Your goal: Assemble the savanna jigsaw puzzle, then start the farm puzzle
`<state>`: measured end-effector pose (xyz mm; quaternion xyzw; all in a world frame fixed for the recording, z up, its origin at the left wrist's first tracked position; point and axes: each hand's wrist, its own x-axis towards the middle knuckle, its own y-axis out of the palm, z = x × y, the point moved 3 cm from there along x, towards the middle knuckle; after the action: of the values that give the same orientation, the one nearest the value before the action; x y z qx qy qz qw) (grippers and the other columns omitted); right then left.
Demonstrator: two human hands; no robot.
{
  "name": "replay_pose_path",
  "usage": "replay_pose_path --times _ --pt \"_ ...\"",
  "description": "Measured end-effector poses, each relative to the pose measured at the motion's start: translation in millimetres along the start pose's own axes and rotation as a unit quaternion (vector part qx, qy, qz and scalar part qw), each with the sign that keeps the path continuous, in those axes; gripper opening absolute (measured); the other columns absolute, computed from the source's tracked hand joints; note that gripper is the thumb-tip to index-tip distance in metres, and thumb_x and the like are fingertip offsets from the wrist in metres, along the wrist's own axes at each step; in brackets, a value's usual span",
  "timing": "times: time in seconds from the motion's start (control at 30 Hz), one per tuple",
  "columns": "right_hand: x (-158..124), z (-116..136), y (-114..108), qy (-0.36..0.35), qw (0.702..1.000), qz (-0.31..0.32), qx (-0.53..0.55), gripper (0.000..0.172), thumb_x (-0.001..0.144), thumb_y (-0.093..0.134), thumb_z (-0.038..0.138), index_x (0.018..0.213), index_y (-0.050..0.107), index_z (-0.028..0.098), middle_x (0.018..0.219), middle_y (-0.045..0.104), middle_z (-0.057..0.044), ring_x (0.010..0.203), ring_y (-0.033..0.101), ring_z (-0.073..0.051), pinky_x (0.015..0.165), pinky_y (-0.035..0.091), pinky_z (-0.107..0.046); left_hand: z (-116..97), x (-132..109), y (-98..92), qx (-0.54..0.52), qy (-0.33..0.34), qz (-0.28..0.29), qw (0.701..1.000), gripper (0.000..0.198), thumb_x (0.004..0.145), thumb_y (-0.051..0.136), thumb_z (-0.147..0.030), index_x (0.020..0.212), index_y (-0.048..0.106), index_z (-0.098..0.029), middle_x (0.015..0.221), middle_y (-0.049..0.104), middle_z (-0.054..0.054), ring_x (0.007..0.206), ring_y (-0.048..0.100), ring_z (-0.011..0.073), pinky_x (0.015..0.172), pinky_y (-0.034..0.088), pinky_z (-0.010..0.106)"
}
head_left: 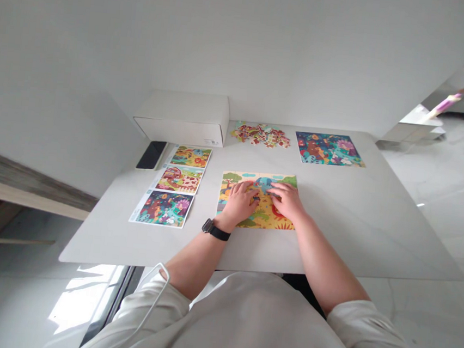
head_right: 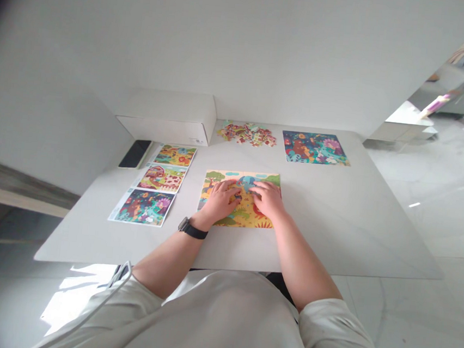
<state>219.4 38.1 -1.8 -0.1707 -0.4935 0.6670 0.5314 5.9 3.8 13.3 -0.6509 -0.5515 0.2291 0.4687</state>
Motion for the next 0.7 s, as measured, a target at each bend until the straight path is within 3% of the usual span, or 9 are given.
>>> replay_pose_path --times 0.23,0.47,0.7 --pt "0 8 -2 0.014 1.000 0.006 -0.026 0.034 0.096 0.065 0.016 0.117 0.087 0.031 0.141 0.076 -0.005 0.130 0.065 -0.033 0.118 0.051 -0.058 -4 -1 -0.2 -0.002 0.009 0.005 1.000 0.037 0.097 0.068 -0.030 0.133 0.078 -0.026 0.159 0.059 0.012 0.152 0.047 0.0348 0.132 0.034 0.056" --pt "-3 11 -2 -0.001 1.000 0.006 -0.026 0.032 0.098 0.065 0.021 0.119 0.086 0.031 0.139 0.077 -0.005 0.130 0.066 -0.032 0.120 0.050 -0.057 -4 -2 8.8 0.006 0.057 0.070 0.996 0.053 0.098 0.067 -0.038 0.151 0.067 -0.032 0.167 0.055 0.008 0.159 0.043 0.0343 0.136 0.024 0.058" --pt "-6 12 12 0.000 0.998 0.032 -0.059 0.044 0.102 0.060 0.027 0.144 0.074 0.029 0.159 0.064 -0.008 0.148 0.055 -0.038 0.127 0.039 -0.067 -3 -3 18.2 0.049 0.060 0.082 0.994 0.064 0.101 0.064 -0.045 0.163 0.054 -0.030 0.173 0.047 0.009 0.165 0.035 0.0366 0.137 0.019 0.062"
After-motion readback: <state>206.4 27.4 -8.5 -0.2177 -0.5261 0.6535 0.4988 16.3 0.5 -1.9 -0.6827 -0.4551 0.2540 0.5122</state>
